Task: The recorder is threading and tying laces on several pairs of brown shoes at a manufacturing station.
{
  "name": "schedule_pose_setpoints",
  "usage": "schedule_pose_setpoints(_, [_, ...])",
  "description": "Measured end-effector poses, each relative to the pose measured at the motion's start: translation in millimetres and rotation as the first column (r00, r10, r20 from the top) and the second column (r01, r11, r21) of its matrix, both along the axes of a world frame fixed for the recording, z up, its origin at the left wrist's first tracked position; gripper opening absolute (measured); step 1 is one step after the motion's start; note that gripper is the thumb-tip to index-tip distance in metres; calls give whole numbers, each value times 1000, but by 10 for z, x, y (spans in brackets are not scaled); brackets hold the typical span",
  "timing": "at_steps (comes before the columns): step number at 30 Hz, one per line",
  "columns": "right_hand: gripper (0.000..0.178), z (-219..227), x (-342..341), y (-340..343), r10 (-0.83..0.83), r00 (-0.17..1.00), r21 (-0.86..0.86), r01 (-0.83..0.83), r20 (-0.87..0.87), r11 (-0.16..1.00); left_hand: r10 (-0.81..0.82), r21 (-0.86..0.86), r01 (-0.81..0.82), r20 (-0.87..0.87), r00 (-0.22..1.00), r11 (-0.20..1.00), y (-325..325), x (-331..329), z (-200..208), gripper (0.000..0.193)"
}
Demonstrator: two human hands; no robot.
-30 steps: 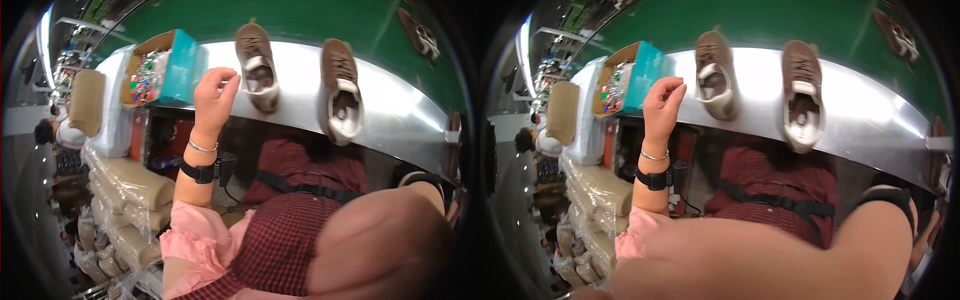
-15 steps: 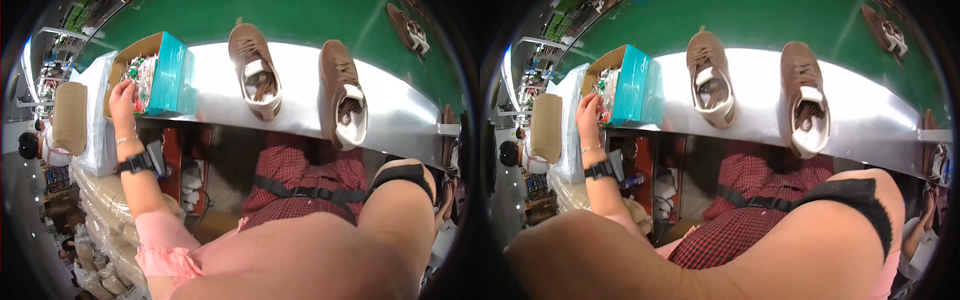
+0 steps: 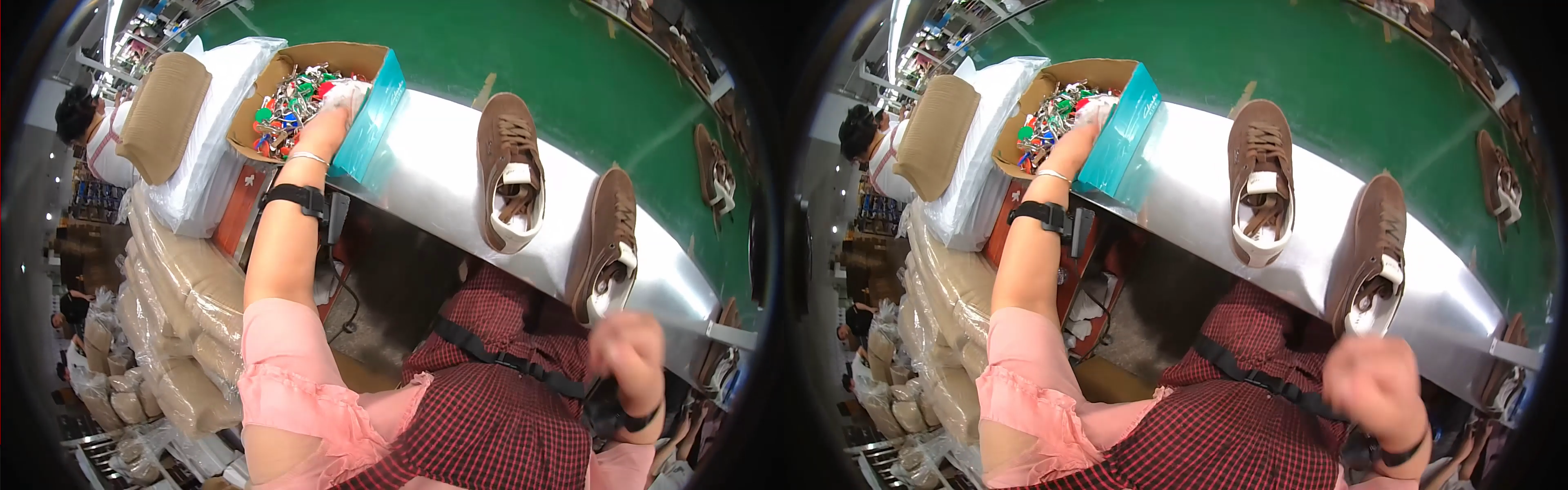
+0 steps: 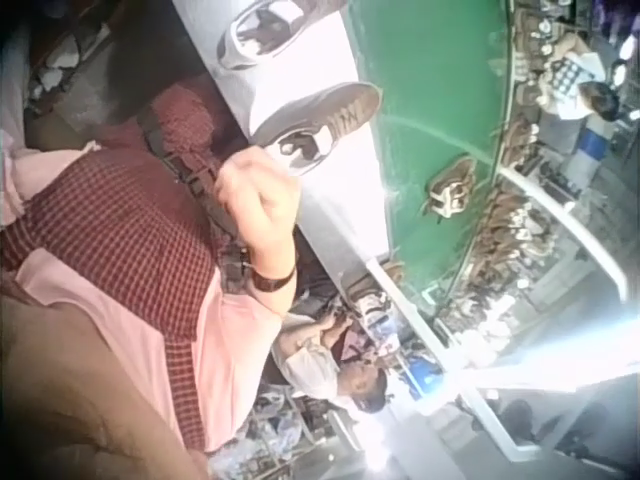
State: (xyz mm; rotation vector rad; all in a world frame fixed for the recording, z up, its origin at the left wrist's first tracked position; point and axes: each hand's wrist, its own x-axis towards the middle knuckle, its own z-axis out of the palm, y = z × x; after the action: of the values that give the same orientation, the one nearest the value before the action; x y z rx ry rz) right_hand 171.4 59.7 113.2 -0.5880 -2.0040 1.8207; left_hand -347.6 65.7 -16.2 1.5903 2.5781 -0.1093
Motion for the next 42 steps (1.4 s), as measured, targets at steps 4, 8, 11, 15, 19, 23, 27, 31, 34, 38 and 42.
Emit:
schedule_pose_setpoints(4, [31,-771,245,-13,-426,897,27,426,115,904,-79,-12,80,79,994,997,256,112,-44,26])
schedule_pose_setpoints(8, [30,-768,295,20,-427,896,46,425,119,904,-55,346,-61,315,948,936,27,104,11,27])
schedule_pose_setpoints(11, [29,-769,256,55,-404,908,48,401,112,915,86,257,-268,554,828,928,-81,116,189,28])
schedule_pose_setpoints(15, [27,-820,263,69,-382,920,-26,386,88,922,32,417,-312,555,831,854,-96,241,320,30])
schedule_pose_setpoints(19, [27,-869,288,39,-394,917,-66,397,59,915,68,386,-572,785,616,724,-207,395,508,34])
schedule_pose_setpoints(23, [28,-851,325,7,-415,908,-119,420,62,900,-109,393,-728,908,406,562,-346,477,614,32])
schedule_pose_setpoints(27, [31,-861,395,13,-459,888,-219,456,40,863,-309,490,-717,871,382,496,-406,829,797,24])
schedule_pose_setpoints(31, [31,-772,338,32,-391,920,-125,387,-8,914,-530,515,-500,839,125,697,-646,1823,1064,18])
schedule_pose_setpoints(34, [19,-681,180,-27,-342,936,-271,310,-79,911,-443,408,-298,895,-57,863,-696,2658,1060,17])
schedule_pose_setpoints(38, [20,-610,63,-97,-350,909,-556,174,-226,813,-638,623,137,753,162,770,-580,3365,889,23])
schedule_pose_setpoints(42, [20,-736,354,-119,-362,865,-637,66,-348,768,-644,632,125,754,129,765,-509,3776,834,23])
